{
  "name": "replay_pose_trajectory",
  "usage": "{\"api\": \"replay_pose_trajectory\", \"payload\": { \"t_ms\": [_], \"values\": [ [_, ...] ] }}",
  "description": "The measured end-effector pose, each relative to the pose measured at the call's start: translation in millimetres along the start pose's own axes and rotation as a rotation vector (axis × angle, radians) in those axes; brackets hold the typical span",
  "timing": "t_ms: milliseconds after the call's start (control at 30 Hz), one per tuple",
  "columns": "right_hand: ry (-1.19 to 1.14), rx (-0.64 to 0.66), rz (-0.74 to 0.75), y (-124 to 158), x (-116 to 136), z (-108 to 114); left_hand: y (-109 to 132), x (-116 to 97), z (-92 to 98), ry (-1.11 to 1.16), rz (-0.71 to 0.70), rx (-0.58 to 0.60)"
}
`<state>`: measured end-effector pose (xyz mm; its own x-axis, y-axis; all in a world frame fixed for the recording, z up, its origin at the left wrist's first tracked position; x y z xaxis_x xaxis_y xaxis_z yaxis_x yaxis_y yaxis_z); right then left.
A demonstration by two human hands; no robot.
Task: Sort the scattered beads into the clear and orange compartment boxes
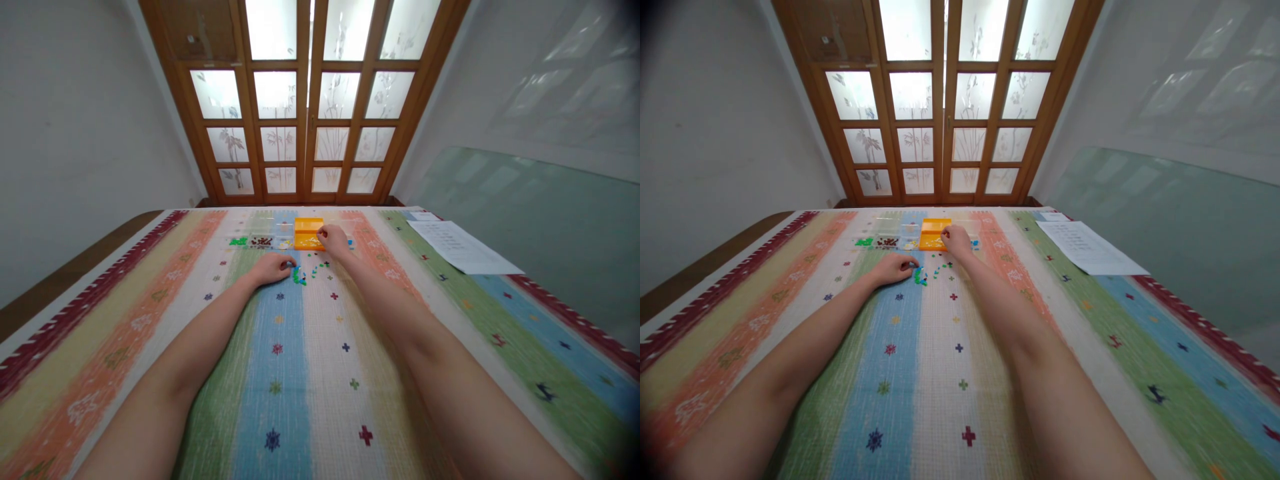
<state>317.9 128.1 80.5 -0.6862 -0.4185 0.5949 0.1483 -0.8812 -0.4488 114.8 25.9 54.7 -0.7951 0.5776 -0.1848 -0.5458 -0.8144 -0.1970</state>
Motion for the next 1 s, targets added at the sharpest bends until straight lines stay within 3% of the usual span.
{"api": "replay_pose_trajectory", "payload": {
  "t_ms": [300,567,700,833,1000],
  "values": [
    [-0.047,0.055,0.044,20,5,-1,0,-2,-0.4,0.042,-0.027,0.026],
    [-0.180,0.369,0.281,81,47,2,-1,0,-3.3,0.052,-0.012,0.029],
    [-0.164,0.470,0.324,99,63,4,0,0,-2.2,0.039,-0.004,0.026],
    [-0.119,0.496,0.323,103,66,0,0,-2,0.6,0.042,-0.007,0.033],
    [-0.073,0.434,0.297,101,60,3,1,-3,3.3,0.058,-0.003,0.035]
  ]
}}
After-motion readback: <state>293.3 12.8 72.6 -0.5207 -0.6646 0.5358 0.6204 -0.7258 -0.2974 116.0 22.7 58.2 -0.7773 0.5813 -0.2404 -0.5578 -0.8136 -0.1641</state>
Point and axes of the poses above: each hand's wrist, its own y-axis away from the middle knuckle, its own z-axis out of the back of the hand, x = y × z, the point moved 9 cm from there along -y, towards the middle knuckle, and after that the axes turned 12 degrees about -y, right-handed, at the moved point
